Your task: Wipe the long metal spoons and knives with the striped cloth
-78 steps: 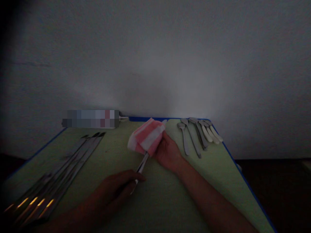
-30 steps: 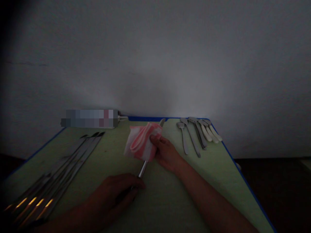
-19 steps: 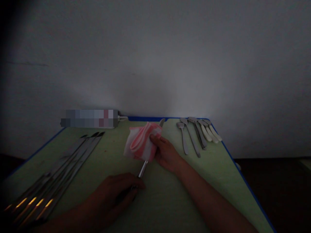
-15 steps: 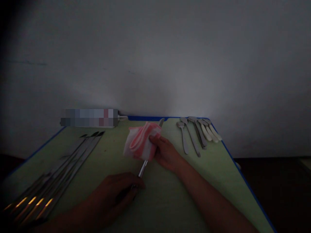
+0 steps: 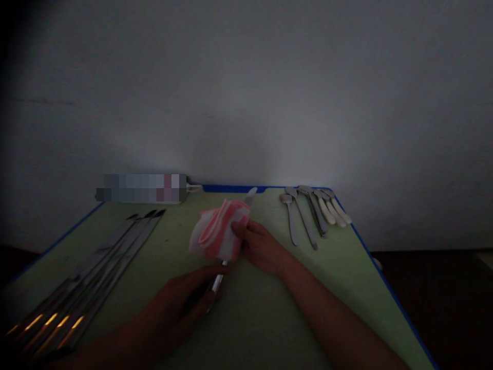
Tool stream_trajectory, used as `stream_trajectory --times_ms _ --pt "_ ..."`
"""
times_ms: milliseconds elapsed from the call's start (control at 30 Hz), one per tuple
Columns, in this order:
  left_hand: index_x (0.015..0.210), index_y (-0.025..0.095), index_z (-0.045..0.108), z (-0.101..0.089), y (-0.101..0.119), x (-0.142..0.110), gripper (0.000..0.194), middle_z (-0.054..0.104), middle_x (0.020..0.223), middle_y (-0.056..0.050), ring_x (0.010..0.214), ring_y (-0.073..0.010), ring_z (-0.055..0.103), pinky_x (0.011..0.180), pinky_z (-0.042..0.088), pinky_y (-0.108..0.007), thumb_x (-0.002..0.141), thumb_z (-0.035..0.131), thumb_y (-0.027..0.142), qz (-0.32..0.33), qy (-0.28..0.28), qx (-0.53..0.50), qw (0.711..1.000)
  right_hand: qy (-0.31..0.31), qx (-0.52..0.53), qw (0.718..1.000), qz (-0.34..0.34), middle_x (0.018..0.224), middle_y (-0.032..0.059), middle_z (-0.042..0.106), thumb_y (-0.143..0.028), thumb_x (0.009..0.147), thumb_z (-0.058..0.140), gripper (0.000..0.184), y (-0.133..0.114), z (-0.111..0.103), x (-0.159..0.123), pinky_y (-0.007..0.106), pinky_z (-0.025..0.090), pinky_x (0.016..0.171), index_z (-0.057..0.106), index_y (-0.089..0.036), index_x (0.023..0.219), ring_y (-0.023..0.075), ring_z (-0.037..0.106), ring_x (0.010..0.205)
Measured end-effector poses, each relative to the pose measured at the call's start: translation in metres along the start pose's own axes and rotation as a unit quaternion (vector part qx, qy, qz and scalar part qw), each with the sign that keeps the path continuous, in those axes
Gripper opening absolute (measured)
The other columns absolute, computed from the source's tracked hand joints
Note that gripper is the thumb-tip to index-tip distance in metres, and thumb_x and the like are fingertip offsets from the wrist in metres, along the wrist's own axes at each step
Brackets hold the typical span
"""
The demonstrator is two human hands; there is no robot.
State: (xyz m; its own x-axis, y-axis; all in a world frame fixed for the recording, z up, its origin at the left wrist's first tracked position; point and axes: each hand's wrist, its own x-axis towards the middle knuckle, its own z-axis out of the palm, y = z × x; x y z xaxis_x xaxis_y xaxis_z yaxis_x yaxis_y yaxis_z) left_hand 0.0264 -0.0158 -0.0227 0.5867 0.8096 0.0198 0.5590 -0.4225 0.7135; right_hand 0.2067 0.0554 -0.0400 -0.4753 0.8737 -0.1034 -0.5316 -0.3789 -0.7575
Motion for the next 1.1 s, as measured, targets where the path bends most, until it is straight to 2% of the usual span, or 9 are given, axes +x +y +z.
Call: stream_trajectory --times_ms 100,167,233,400,600,833,1100 --pt "0.114 0.023 0.048 0.0017 -0.0005 0.0006 0.027 0.063 0.077 0.001 0.063 -0.0131 0.058 0.061 0.045 -0.024 0.087 0.045 0.024 -0.02 -0.002 0.01 1.0 0.001 -0.006 1.0 0.007 0.087 0.0056 0.068 -0.032 0.078 0.062 0.027 0.0 -0.0001 -0.0008 0.032 0.047 0.083 0.061 -0.013 0.098 0.0158 0.063 0.082" --pt "0.107 0.023 0.051 0.0031 -0.002 0.0014 0.022 0.061 0.072 0.003 0.059 -0.0126 0.056 0.057 0.043 -0.022 0.085 0.05 0.028 -0.034 -0.004 0.012 0.999 0.0 -0.012 1.0 0.011 0.087 0.0057 0.068 -0.032 0.078 0.062 0.028 0.0004 -0.0011 -0.001 0.031 0.047 0.081 0.061 -0.013 0.098 0.0153 0.063 0.079" --pt "0.106 0.023 0.052 0.0043 -0.0038 0.0021 0.023 0.061 0.073 0.003 0.057 -0.0117 0.054 0.055 0.042 -0.021 0.084 0.052 0.029 -0.03 -0.004 0.011 0.999 -0.004 -0.018 1.0 0.011 0.088 0.0059 0.068 -0.033 0.079 0.061 0.028 0.001 -0.0023 -0.0011 0.03 0.048 0.078 0.061 -0.013 0.099 0.0149 0.063 0.078" --pt "0.125 0.029 0.044 0.004 -0.0047 0.0024 0.038 0.063 0.086 0.001 0.062 -0.0105 0.055 0.06 0.043 -0.021 0.087 0.045 0.023 -0.005 0.003 0.014 1.0 -0.015 -0.03 0.999 0.011 0.089 0.0061 0.068 -0.033 0.08 0.059 0.029 0.0009 -0.002 -0.0022 0.029 0.047 0.078 0.061 -0.013 0.1 0.0145 0.063 0.078" --pt "0.135 0.028 0.025 0.0053 -0.0041 0.002 0.057 0.062 0.074 0.004 0.059 -0.0124 0.056 0.056 0.042 -0.022 0.084 0.049 0.023 -0.037 0.006 0.004 0.999 -0.002 -0.024 1.0 0.013 0.081 0.0042 0.068 -0.031 0.079 0.061 0.023 -0.0009 0.0017 -0.002 0.031 0.046 0.082 0.063 -0.013 0.094 0.0149 0.062 0.079" --pt "0.132 0.028 0.022 0.0034 -0.0016 0.0053 0.058 0.061 0.07 0.006 0.055 -0.0123 0.056 0.053 0.04 -0.021 0.082 0.05 0.021 -0.044 -0.011 -0.016 0.999 0.028 0.016 0.999 0.002 0.076 0.0043 0.067 -0.038 0.08 0.058 0.027 0.0015 0.0005 0.0021 0.032 0.047 0.084 0.063 -0.013 0.086 0.0153 0.062 0.08" --pt "0.131 0.027 0.022 0.0021 0.0005 0.0045 0.055 0.063 0.076 0.004 0.06 -0.0136 0.058 0.056 0.042 -0.024 0.083 0.048 0.022 -0.056 -0.023 -0.017 0.998 0.025 0.03 0.999 0.005 0.087 0.0076 0.068 -0.036 0.08 0.058 0.027 0.0009 0.0019 0.0015 0.034 0.045 0.09 0.062 -0.012 0.092 0.0179 0.061 0.092"
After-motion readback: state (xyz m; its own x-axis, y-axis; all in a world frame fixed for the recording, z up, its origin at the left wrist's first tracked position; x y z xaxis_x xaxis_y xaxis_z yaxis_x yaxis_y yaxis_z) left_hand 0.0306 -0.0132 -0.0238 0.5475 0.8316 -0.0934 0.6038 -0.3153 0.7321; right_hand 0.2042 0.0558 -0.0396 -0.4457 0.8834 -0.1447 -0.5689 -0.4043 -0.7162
